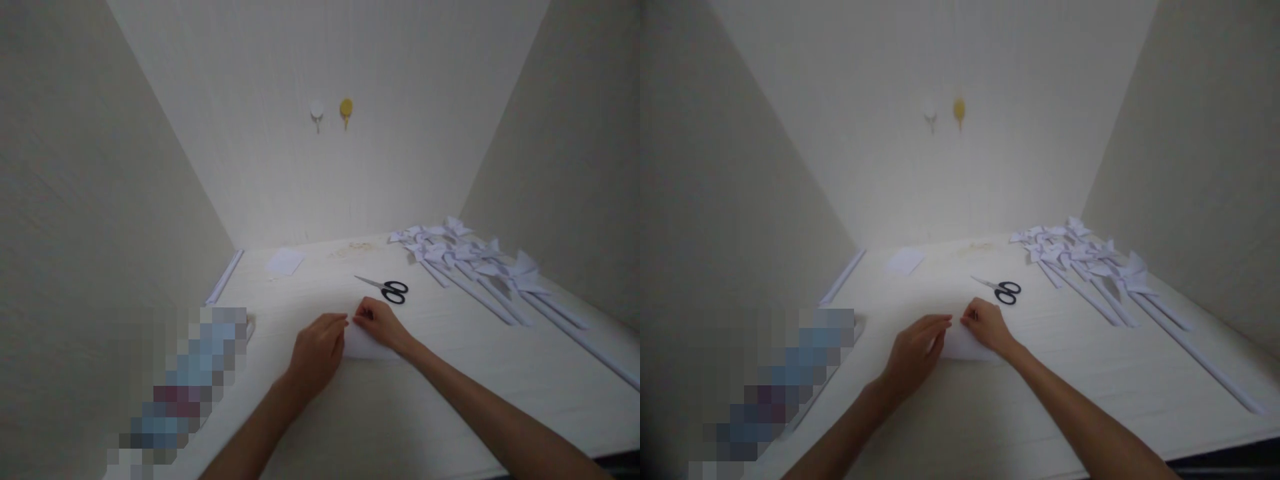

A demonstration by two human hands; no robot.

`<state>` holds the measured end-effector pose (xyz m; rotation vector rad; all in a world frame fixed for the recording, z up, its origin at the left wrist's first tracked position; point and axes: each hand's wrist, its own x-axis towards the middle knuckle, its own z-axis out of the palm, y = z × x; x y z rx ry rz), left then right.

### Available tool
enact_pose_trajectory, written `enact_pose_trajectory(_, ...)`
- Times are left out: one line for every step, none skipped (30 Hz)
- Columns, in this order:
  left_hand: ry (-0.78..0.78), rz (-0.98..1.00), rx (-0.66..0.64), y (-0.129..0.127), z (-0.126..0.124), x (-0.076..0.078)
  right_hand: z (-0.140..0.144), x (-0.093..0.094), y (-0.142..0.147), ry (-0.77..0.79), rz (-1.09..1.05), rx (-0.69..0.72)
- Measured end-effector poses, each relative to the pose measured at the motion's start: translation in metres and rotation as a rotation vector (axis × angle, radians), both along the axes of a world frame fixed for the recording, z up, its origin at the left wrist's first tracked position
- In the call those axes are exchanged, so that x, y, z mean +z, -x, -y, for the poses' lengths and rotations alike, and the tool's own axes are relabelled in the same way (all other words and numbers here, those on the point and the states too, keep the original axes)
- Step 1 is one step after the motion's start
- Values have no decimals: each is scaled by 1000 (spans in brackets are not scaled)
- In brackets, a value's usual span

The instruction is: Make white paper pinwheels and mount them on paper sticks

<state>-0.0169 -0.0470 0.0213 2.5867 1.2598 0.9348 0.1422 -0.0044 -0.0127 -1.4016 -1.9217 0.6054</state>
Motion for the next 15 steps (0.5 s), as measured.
enact_pose_trajectory(-33, -42, -42, -4, 4, -1, -1, -2, 0, -14, 26, -18)
enact_pose_trajectory(-36, -92, -72, -8, 8, -3, -2, -3, 1, -29, 47, -35)
enact_pose_trajectory(-24, -135, -87, -12, 11, -6, -3, -4, 1, -41, 64, -49)
enact_pose_trajectory(-10, -164, -86, -16, 13, -9, -3, -4, 1, -49, 80, -59)
enact_pose_trajectory(16, -192, -82, -20, 14, -13, -4, -4, 1, -58, 91, -68)
enact_pose_trajectory(45, -213, -63, -23, 15, -16, -4, -5, 1, -67, 100, -74)
enact_pose_trajectory(78, -239, -47, -25, 17, -18, -4, -5, 0, -76, 108, -77)
enact_pose_trajectory(113, -265, -36, -26, 18, -20, -4, -6, 0, -86, 115, -78)
enact_pose_trajectory(146, -293, -33, -27, 20, -22, -5, -6, 0, -95, 120, -79)
enact_pose_trajectory(174, -319, -40, -27, 21, -22, -5, -7, 0, -103, 122, -80)
enact_pose_trajectory(194, -343, -55, -27, 23, -22, -5, -7, -1, -107, 121, -80)
enact_pose_trajectory(209, -365, -74, -26, 25, -22, -5, -7, -1, -109, 119, -78)
enact_pose_trajectory(221, -384, -92, -25, 26, -21, -5, -8, -1, -109, 114, -76)
enact_pose_trajectory(229, -401, -104, -24, 28, -20, -6, -7, -1, -107, 111, -73)
enact_pose_trajectory(236, -417, -113, -22, 29, -19, -6, -7, -2, -105, 109, -70)
